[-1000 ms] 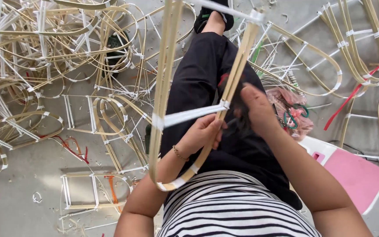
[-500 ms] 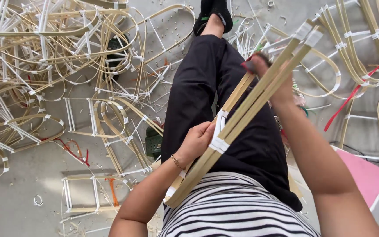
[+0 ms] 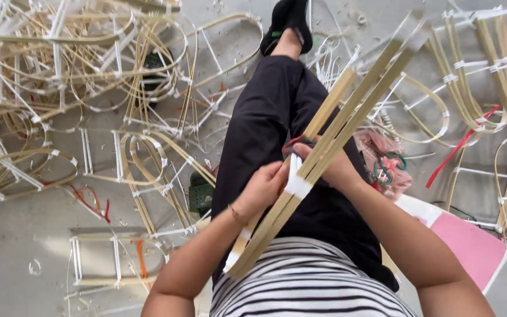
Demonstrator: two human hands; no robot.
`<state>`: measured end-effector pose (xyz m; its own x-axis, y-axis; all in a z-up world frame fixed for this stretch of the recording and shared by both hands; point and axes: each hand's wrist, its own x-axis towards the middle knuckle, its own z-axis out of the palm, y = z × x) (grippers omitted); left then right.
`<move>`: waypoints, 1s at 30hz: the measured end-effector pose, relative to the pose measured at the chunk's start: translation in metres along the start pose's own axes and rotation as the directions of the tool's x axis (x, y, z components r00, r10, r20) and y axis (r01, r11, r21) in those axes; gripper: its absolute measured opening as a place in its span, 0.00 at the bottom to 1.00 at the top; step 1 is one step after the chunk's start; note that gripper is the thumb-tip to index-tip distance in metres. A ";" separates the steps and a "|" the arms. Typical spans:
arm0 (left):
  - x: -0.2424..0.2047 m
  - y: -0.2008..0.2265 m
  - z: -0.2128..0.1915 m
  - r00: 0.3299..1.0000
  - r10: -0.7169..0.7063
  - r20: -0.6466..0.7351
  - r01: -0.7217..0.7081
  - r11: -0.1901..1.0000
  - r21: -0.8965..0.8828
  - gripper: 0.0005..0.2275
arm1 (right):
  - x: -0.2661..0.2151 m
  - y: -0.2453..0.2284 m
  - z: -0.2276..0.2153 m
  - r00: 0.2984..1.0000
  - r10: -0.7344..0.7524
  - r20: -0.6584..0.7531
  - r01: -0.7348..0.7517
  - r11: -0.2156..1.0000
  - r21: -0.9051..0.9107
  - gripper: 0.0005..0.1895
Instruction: Assembling bamboo or wood components into structured frames using connectors and hand tools.
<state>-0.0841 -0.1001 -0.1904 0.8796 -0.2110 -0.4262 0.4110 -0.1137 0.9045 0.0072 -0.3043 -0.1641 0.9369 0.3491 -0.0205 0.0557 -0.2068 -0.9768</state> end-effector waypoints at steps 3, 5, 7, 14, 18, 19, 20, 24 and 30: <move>0.000 0.025 -0.019 0.972 -0.123 0.199 0.153 0.978 -0.144 0.16 | 0.002 0.001 -0.018 0.997 0.037 0.075 -0.020 0.976 -0.216 0.08; -0.010 0.050 -0.038 0.943 -0.176 0.284 0.239 0.949 -0.204 0.15 | 0.014 -0.044 -0.033 0.990 0.123 -0.066 -0.123 0.992 0.008 0.08; -0.013 0.065 -0.050 0.903 -0.205 0.377 0.314 0.914 -0.256 0.17 | 0.025 -0.066 -0.047 0.955 0.226 -0.189 -0.181 0.956 0.230 0.10; -0.016 0.017 -0.041 0.881 -0.147 0.449 0.399 0.740 -0.541 0.21 | 0.000 -0.005 -0.025 0.965 0.163 -0.205 -0.023 0.832 0.554 0.18; -0.010 0.029 -0.021 0.884 -0.230 0.407 0.440 0.705 -0.557 0.22 | -0.036 0.023 0.047 0.972 0.233 0.029 -0.234 0.969 0.075 0.44; -0.012 0.029 -0.020 0.884 -0.232 0.407 0.441 0.704 -0.557 0.22 | -0.027 0.020 0.033 0.972 0.234 0.030 -0.235 0.969 0.076 0.44; -0.014 0.030 -0.019 0.893 -0.228 0.389 0.425 0.710 -0.561 0.21 | -0.015 0.017 0.019 0.986 0.151 -0.067 -0.151 0.988 0.008 0.46; -0.033 0.027 -0.016 0.902 -0.195 0.386 0.400 0.714 -0.574 0.20 | 0.010 -0.001 -0.028 0.912 0.322 -0.253 -0.302 0.946 0.117 0.45; -0.036 0.008 -0.007 0.888 -0.243 0.391 0.448 0.655 -0.609 0.18 | -0.038 0.037 0.017 0.997 -0.051 -0.055 0.029 0.939 -0.342 0.53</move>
<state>-0.1104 -0.0865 -0.1676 0.5874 -0.5391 -0.6036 0.8086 0.4223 0.4096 -0.0325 -0.3095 -0.2034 0.9504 0.3083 0.0411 0.1978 -0.4971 -0.8448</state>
